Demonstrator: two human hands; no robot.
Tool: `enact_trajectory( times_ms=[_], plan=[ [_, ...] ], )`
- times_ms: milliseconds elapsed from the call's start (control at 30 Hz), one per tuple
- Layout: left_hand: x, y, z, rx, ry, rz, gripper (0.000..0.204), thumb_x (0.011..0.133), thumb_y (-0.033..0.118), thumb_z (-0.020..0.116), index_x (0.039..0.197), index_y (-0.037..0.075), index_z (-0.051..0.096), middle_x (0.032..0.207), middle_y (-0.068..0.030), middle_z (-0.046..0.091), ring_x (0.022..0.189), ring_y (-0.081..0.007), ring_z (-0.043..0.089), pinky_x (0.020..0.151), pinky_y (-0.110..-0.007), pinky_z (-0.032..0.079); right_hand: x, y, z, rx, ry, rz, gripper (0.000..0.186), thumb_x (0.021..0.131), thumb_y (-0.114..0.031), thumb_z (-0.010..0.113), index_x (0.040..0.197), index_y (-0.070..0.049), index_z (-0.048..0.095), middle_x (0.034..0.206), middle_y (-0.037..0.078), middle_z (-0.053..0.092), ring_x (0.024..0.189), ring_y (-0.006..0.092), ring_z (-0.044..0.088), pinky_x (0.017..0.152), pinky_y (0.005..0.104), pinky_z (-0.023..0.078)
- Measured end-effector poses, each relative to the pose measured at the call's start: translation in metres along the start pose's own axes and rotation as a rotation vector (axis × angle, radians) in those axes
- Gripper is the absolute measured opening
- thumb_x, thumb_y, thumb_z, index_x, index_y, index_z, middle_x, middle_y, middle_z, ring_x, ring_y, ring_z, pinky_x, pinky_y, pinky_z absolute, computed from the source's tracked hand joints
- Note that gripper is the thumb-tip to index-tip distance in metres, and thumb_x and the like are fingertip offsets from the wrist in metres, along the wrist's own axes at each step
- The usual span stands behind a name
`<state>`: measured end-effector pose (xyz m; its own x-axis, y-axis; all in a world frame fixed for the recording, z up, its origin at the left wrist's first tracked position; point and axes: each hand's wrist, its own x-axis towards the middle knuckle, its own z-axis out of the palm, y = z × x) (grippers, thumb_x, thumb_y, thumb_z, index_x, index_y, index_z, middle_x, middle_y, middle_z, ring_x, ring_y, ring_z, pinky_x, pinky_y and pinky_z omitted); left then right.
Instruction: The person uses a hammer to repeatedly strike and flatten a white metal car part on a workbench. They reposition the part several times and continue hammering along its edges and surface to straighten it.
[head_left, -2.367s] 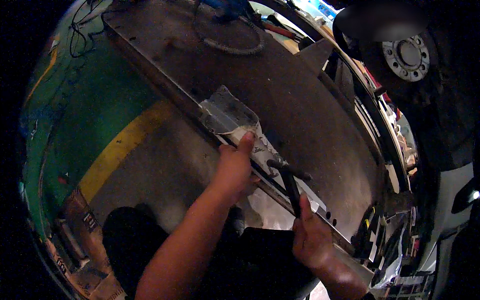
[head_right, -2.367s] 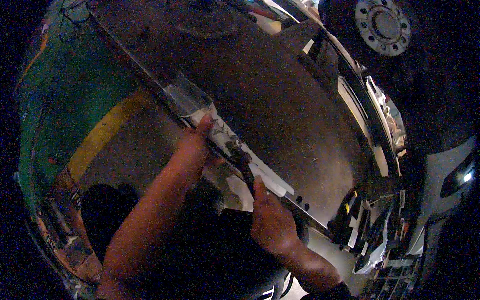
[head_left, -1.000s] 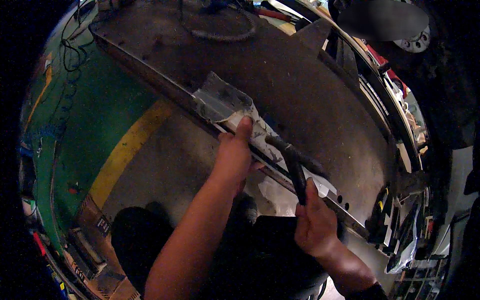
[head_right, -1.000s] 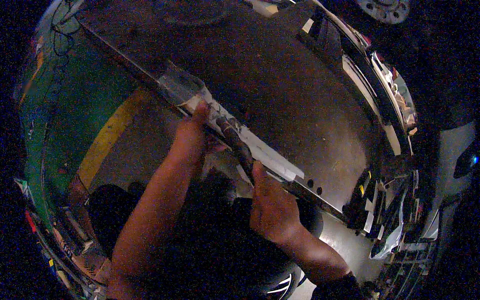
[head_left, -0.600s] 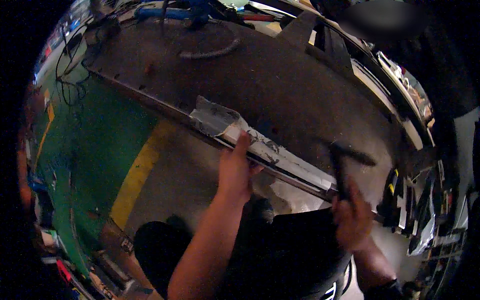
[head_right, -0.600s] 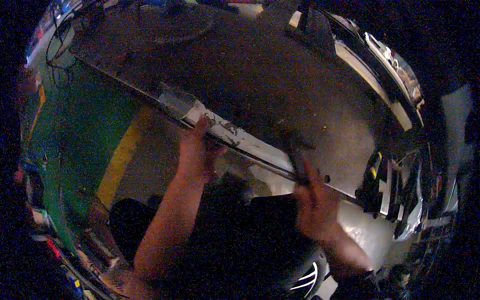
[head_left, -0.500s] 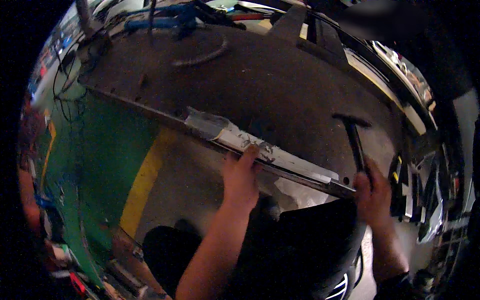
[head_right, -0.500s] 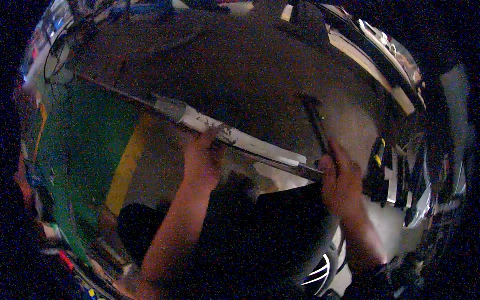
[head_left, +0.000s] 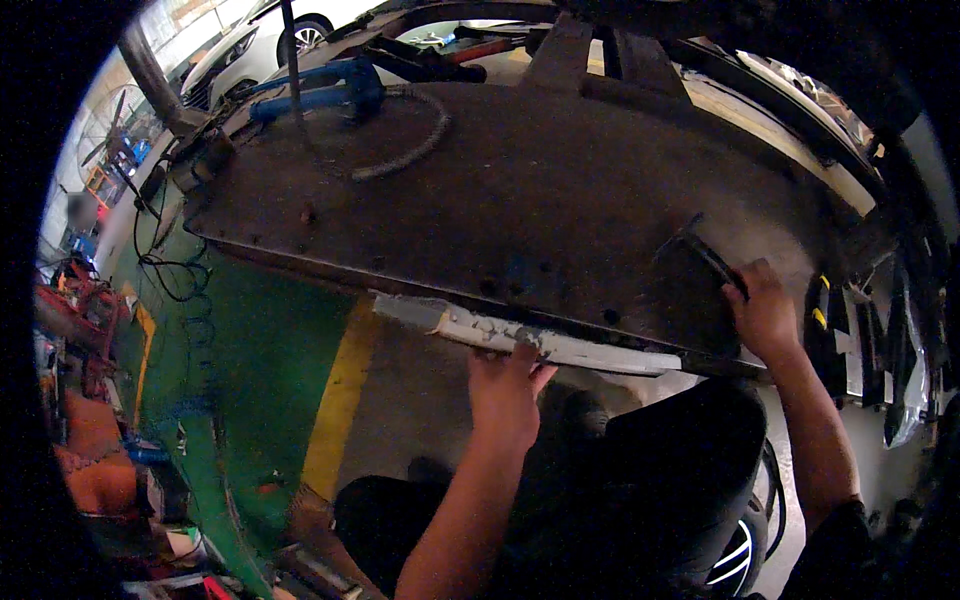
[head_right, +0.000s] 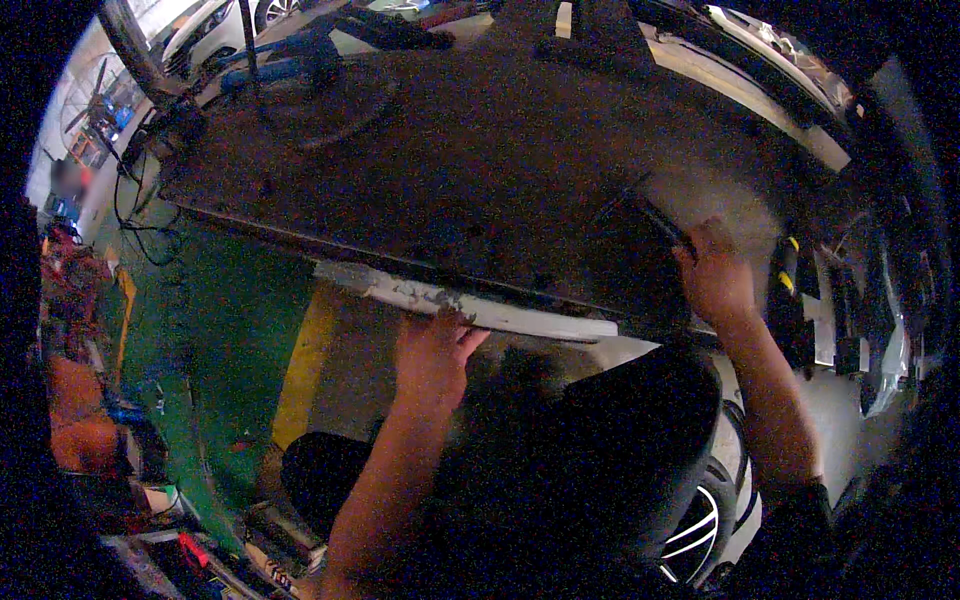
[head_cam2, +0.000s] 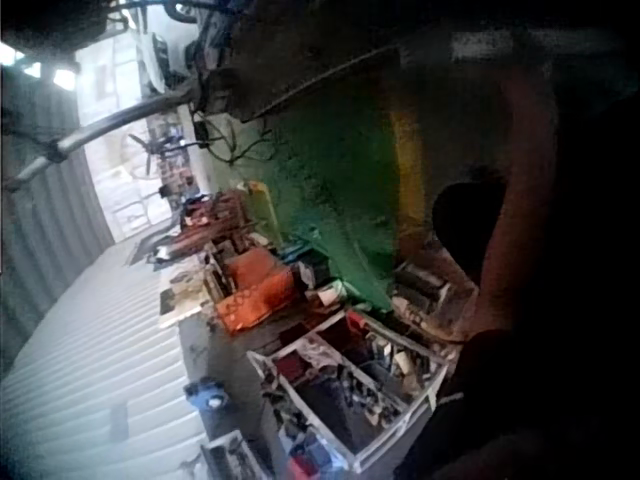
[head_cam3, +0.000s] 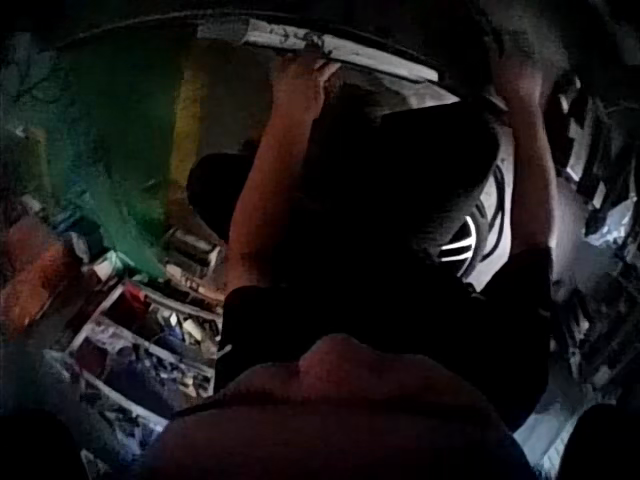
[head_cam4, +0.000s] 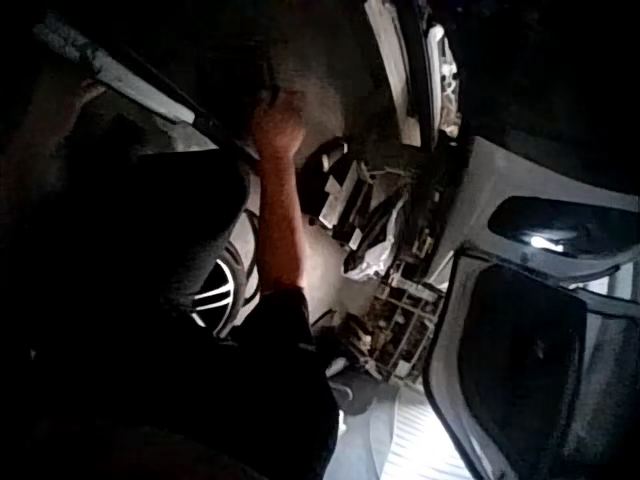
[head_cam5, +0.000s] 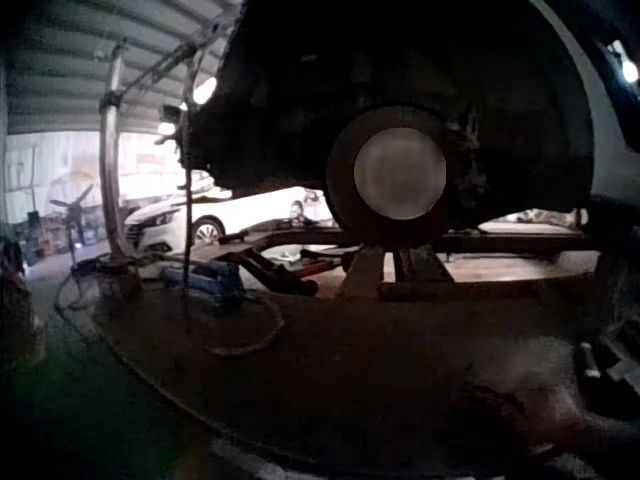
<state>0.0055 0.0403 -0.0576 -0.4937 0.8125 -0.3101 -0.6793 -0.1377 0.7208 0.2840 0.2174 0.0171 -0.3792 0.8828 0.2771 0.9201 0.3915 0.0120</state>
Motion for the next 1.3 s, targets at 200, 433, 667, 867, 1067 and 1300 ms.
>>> enact_trajectory(
  times_ms=[200,433,667,867,1067,1300],
  plan=[
    [-0.05,0.047,-0.012,0.114,0.226,0.106,0.051,0.094,0.006,0.057,0.139,0.008,0.034,0.126,-0.0149,0.053,0.11,-0.0299,0.059,0.089,-0.047,0.056,-0.002,-0.012,-0.002,0.069,0.064,-0.072,0.027,0.089,-0.02,0.063,0.11,-0.003,0.06,0.118,0.015,0.055,0.104,0.038,0.058,0.09,0.0434,0.048],
    [-0.079,0.088,-0.028,0.241,0.135,0.219,0.05,0.094,0.009,0.061,0.136,0.006,0.035,0.121,-0.0113,0.056,0.106,-0.0212,0.059,0.089,-0.034,0.052,-0.022,-0.159,-0.062,1.273,-0.838,-0.308,0.052,0.093,-0.032,0.063,0.135,-0.003,0.051,0.121,0.011,0.063,0.111,0.0181,0.058,0.095,0.0336,0.045],
    [-0.08,0.097,-0.02,0.47,0.175,0.331,0.039,0.094,0.021,0.063,0.123,-0.001,0.049,0.109,-0.0112,0.063,0.097,-0.0168,0.06,0.082,-0.03,0.05,-0.043,-0.222,-0.04,1.656,-1.053,-0.308,0.046,0.096,-0.023,0.06,0.136,-0.004,0.05,0.127,0.008,0.061,0.114,0.0165,0.057,0.1,0.033,0.044],
    [-0.066,0.094,-0.018,0.797,0.316,0.263,0.044,0.088,0.034,0.071,0.11,-0.002,0.057,0.092,-0.0131,0.068,0.084,-0.0208,0.066,0.077,-0.032,0.052,-0.06,-0.226,-0.018,1.529,-1.042,-0.129,0.045,0.091,-0.009,0.064,0.133,0.0,0.052,0.123,0.009,0.063,0.112,0.0175,0.059,0.1,0.0329,0.045],
    [-0.058,0.083,-0.014,0.916,0.294,0.326,0.058,0.079,0.03,0.077,0.119,-0.003,0.051,0.104,-0.0227,0.065,0.094,-0.0349,0.066,0.083,-0.039,0.052,-0.059,-0.225,-0.007,1.781,-0.97,0.047,0.041,0.093,-0.008,0.06,0.133,0.0,0.051,0.122,0.01,0.063,0.111,0.0181,0.058,0.099,0.0337,0.045],
    [-0.064,0.079,-0.012,1.179,-0.017,0.649,0.094,0.072,0.018,0.076,0.145,-0.006,0.021,0.132,-0.03,0.044,0.121,-0.0455,0.046,0.103,-0.048,0.038,-0.051,-0.213,-0.004,2.193,-0.856,0.188,0.04,0.097,-0.016,0.057,0.133,-0.002,0.048,0.129,0.012,0.058,0.12,0.0275,0.056,0.104,0.0428,0.044]
  ],
)
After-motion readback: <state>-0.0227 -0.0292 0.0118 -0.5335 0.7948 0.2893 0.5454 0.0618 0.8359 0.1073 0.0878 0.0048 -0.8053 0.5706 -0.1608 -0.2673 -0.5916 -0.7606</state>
